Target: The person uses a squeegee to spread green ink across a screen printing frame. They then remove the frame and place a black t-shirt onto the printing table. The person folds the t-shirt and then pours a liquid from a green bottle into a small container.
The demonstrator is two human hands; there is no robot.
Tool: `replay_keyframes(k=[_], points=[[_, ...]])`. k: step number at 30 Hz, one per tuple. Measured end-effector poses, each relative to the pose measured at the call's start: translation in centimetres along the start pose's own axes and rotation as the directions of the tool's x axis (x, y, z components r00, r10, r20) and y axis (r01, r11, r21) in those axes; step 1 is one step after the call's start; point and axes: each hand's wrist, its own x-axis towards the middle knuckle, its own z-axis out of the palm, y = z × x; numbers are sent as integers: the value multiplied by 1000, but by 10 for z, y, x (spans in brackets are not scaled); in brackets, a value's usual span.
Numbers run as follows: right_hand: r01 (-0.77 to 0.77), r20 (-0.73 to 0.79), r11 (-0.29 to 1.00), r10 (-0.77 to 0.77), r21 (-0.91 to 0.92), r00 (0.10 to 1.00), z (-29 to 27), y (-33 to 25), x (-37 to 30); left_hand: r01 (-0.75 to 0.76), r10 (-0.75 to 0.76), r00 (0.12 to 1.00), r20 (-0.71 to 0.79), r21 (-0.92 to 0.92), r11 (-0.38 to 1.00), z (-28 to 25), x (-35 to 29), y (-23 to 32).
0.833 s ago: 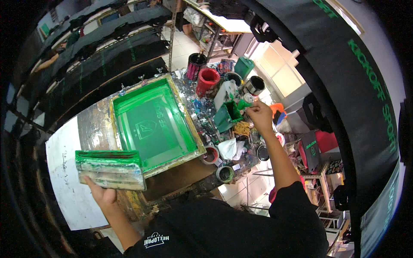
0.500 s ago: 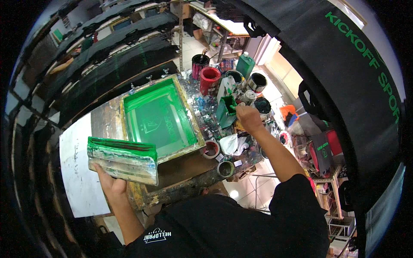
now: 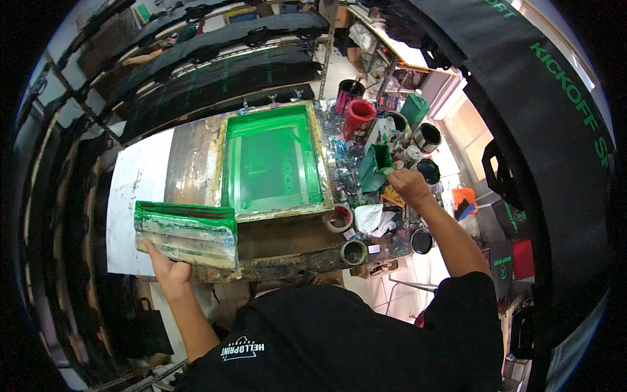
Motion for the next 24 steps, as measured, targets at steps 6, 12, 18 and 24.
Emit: replay_keyframes(k=[6,12,18,24], points=[[72,46,997,-71,-13,996,0,2,0,-76,65,985,161,58,995,-32,10,2],[-17,29,996,14,88,999,-6,-1,-6,-55,57,997,-58,29,998,-14,5,-6],[30,-47,996,-26,83,999,-2,0,-2,-23,23,1000,-8,27,999,-10,12,-8],[55,-10,996,-54,65,998,-16,-3,-5,5,2,997,-77,92,996,-13,35,-10]])
